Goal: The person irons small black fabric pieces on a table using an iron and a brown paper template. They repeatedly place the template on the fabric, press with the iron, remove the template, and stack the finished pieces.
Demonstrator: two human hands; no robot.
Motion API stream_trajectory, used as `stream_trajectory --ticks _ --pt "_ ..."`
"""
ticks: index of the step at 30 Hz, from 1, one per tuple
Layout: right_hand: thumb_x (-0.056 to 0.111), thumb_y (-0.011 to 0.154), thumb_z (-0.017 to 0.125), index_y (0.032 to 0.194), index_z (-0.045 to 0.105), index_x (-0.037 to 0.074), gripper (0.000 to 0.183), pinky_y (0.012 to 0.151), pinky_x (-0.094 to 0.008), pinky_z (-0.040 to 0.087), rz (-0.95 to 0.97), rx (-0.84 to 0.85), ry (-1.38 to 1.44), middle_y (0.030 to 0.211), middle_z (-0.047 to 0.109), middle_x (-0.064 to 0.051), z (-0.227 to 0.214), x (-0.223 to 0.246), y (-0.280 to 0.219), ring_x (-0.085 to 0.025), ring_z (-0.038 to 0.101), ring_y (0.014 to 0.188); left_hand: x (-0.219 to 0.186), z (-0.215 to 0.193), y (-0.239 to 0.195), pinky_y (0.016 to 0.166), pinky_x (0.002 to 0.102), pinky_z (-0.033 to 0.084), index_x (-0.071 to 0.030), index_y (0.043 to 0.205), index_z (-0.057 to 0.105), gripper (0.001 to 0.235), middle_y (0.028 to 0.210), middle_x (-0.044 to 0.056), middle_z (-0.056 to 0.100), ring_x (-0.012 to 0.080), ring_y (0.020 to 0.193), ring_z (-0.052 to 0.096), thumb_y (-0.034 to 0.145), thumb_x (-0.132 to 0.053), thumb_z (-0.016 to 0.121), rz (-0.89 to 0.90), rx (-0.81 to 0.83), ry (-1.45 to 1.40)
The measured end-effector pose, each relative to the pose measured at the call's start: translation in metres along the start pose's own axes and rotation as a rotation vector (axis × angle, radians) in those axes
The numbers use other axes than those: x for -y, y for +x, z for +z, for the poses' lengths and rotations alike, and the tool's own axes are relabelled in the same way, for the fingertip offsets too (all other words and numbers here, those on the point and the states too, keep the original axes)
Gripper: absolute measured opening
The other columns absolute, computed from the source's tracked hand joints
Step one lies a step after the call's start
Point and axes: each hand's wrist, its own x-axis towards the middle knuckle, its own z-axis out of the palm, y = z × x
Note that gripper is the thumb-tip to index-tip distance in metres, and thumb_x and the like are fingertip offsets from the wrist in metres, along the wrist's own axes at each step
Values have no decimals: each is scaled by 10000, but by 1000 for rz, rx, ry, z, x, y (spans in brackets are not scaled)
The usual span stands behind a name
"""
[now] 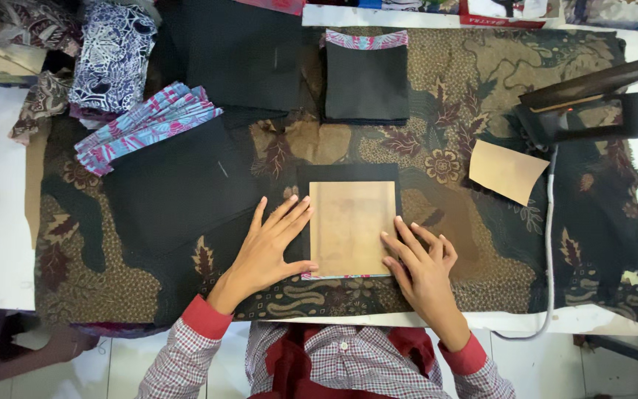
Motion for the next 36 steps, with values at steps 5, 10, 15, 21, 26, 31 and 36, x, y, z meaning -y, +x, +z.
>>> stream_trajectory --ticks 5,10,15,21,26,31,36 --pt "318 945 652 1363 639 231 427 1159 -533 211 -1 2 24 1553 519 -7 -2 0 1 -274 461 1374 -3 -3 -2 1229 611 64 -82 1535 422 1009 1611 90 402 274 1512 300 747 -610 767 -23 9 -31" --pt "324 960 637 1372 637 230 422 1159 -527 199 0 5 10 1550 522 -7 -2 2 0 -270 460 1370 -3 -3 -2 1231 609 66 -81 1534 418 1015 1612 89 394 273 1515 293 736 -597 775 -29 15 -28" --pt "333 961 629 1366 639 244 415 1156 -530 194 7 4 -22 1552 519 4 -1 4 -1 -264 461 1365 -1 -2 -2 1232 613 65 -72 1542 409 996 1618 88 391 282 1528 282 774 -601 759 -13 26 2" --pt "327 962 626 1366 640 259 410 1158 -522 176 4 10 -38 1558 511 14 -1 5 -2 -264 463 1356 2 1 -4 1238 612 72 -65 1546 404 994 1633 81 381 280 1529 281 786 -609 743 5 18 -7" --pt "311 965 622 1363 641 266 400 1160 -521 175 9 13 -29 1561 510 17 -1 6 -3 -257 467 1363 2 1 -4 1233 612 65 -64 1543 405 1000 1629 82 379 286 1527 280 783 -618 744 0 24 -22" --pt "286 964 619 1361 645 264 399 1158 -523 173 17 19 -14 1555 512 11 -1 6 -4 -259 474 1348 1 0 -4 1238 605 67 -72 1543 407 997 1628 88 379 286 1530 284 780 -618 744 -4 23 -6" --pt "168 966 599 1365 638 258 411 1170 -521 183 29 33 -1 1560 517 15 -1 5 -6 -251 491 1350 -1 -2 -2 1219 608 71 -74 1520 419 1028 1605 104 380 280 1498 292 717 -612 771 -31 39 -22"
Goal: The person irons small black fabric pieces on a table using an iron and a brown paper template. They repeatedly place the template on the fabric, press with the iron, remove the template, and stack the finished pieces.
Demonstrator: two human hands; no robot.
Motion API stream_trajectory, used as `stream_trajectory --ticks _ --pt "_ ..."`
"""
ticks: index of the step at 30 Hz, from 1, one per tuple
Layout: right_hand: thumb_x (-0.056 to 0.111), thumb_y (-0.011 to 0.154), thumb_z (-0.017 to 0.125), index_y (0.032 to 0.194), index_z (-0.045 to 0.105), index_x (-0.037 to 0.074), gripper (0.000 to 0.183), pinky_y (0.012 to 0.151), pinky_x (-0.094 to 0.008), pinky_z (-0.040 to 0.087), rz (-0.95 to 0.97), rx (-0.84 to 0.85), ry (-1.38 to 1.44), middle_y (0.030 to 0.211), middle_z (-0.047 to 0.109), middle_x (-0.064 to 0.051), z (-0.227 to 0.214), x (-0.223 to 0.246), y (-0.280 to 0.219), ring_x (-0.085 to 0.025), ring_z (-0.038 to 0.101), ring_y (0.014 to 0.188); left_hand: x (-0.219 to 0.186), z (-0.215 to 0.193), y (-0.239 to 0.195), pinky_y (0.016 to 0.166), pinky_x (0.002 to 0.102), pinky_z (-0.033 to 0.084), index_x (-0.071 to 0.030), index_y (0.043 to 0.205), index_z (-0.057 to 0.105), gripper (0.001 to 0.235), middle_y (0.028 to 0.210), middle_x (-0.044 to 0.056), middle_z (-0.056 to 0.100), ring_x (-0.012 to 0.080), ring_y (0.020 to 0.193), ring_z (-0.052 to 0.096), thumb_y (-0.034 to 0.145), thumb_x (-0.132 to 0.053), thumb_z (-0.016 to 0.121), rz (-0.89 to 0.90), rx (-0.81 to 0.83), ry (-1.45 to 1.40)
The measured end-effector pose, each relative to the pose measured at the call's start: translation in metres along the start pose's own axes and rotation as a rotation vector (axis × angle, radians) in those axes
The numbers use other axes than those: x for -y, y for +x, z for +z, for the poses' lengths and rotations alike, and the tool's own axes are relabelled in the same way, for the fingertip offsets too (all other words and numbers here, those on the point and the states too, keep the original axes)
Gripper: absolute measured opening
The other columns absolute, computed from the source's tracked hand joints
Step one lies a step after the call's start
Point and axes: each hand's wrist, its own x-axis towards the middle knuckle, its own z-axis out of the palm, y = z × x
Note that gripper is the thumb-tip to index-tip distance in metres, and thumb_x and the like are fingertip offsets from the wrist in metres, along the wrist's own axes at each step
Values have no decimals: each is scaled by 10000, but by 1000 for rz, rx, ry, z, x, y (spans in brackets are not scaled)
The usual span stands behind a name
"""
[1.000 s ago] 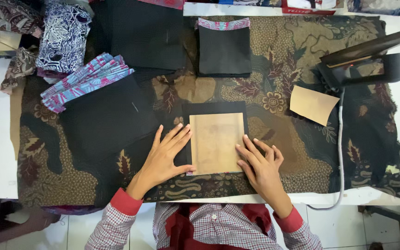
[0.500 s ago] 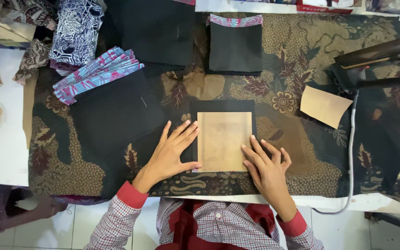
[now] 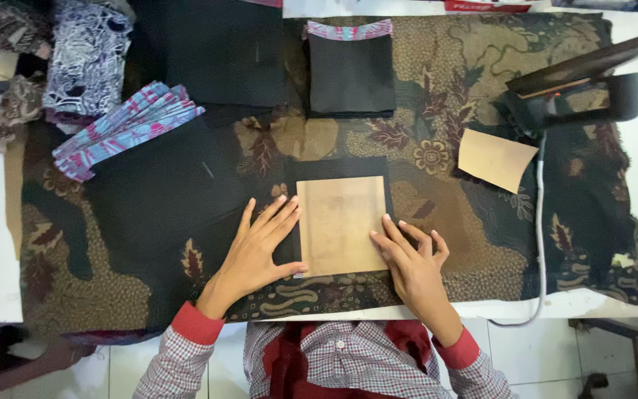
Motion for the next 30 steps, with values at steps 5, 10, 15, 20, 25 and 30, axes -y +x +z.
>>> stream_trajectory --ticks 5,10,15,20,25,30 --pt "127 932 613 1370 628 257 457 1160 -528 187 -1 8 -11 1558 515 12 0 0 -1 -259 484 1358 -3 -3 -1 1231 603 95 -63 1515 439 998 1605 95 403 270 1507 311 730 -564 797 18 -36 2" --pt "145 939 609 1374 623 252 448 1157 -535 186 -11 -1 -23 1552 516 4 0 -1 -1 -265 482 1353 -4 -4 1 1226 601 94 -59 1508 446 1001 1599 102 406 276 1500 320 722 -567 800 18 -38 -1" --pt "173 947 610 1375 619 264 437 1148 -541 201 -19 -13 -52 1545 523 19 2 -1 -1 -258 489 1341 -3 -3 -1 1228 599 90 -62 1522 436 1002 1607 108 398 281 1505 315 737 -568 799 14 -37 -6" --pt "182 949 606 1369 620 283 433 1137 -552 218 -25 -19 -90 1544 523 29 3 -1 0 -254 495 1328 -2 -2 -1 1230 606 85 -62 1533 414 1002 1611 106 393 285 1516 299 758 -581 778 31 -29 3" --pt "175 945 600 1376 613 279 443 1138 -558 219 -32 -16 -101 1543 522 29 2 0 0 -259 496 1330 0 -1 -1 1222 614 80 -40 1523 408 994 1607 123 389 300 1517 281 779 -598 756 48 -19 23" --pt "176 936 614 1371 612 274 445 1144 -552 208 -34 -17 -82 1538 524 23 2 -1 1 -268 494 1331 -2 -2 -1 1231 600 85 -8 1524 403 995 1615 160 366 309 1525 270 793 -581 759 37 8 1"
